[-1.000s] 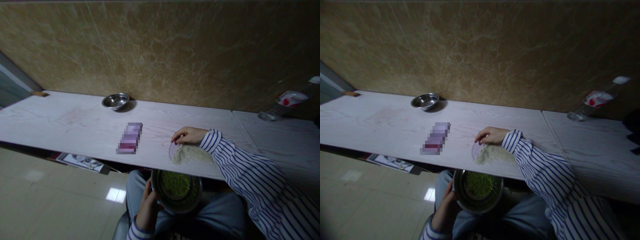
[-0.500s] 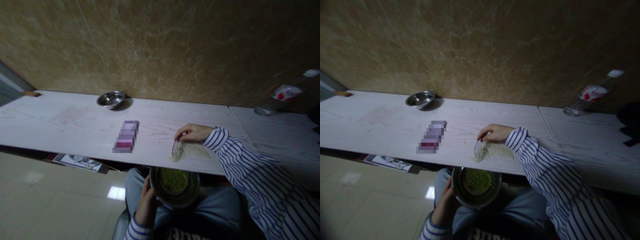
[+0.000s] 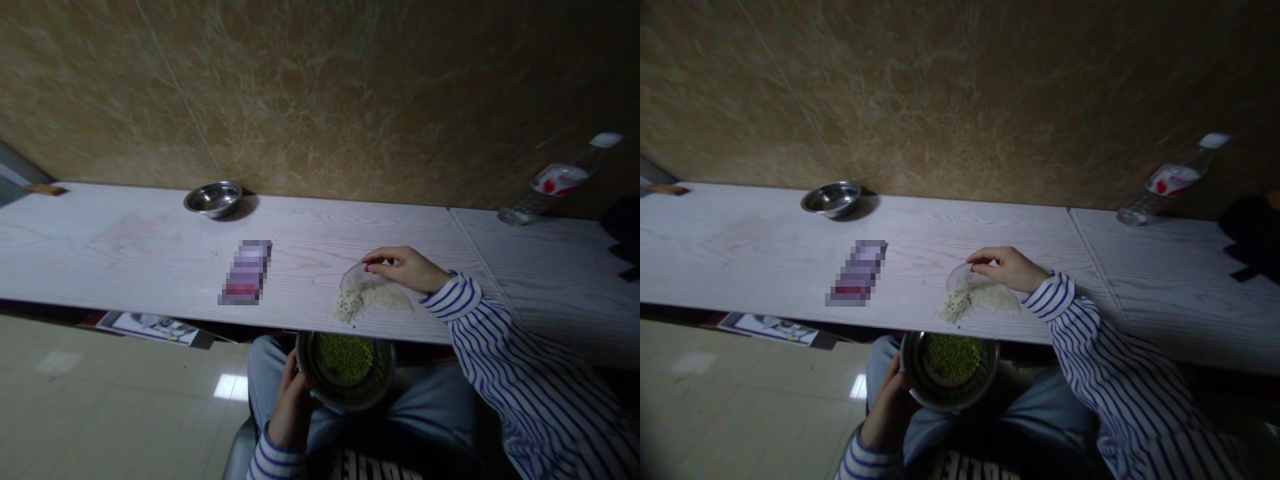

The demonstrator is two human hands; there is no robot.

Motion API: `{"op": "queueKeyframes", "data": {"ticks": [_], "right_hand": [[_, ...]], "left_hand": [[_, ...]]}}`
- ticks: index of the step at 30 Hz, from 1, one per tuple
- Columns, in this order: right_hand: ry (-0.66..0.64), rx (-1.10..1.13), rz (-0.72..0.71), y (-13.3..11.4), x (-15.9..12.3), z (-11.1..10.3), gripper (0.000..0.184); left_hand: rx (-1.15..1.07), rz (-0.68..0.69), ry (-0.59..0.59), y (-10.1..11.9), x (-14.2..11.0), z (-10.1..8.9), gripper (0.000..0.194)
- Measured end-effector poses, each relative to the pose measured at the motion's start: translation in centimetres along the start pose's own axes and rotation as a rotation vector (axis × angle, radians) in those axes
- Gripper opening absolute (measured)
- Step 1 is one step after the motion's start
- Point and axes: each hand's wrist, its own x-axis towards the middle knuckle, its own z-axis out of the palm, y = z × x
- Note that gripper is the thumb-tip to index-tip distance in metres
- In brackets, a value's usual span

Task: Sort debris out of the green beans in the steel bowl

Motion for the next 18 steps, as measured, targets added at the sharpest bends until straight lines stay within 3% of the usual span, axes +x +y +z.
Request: {"op": "queueKeyframes", "data": {"ticks": [3, 7, 13, 18], "right_hand": [[0.296, 0.028, 0.032, 0.0, -2.5, 1.9, 0.028], [0.515, -0.091, 0.020, -1.3, -6.6, 6.4, 0.028], [0.644, -0.361, -0.184, -4.1, -9.0, 13.0, 0.020], [0.673, -0.423, -0.243, -4.0, -8.7, 14.9, 0.027]], "left_hand": [[-0.013, -0.002, 0.002, 0.0, 0.1, -0.1, 0.073], [-0.032, 0.006, -0.027, 0.2, -0.1, 0.0, 0.072], [-0.012, 0.012, 0.004, 0.5, -0.2, -0.1, 0.069], [-0.012, -0.005, 0.003, 0.5, -0.1, -0.3, 0.070]]}}
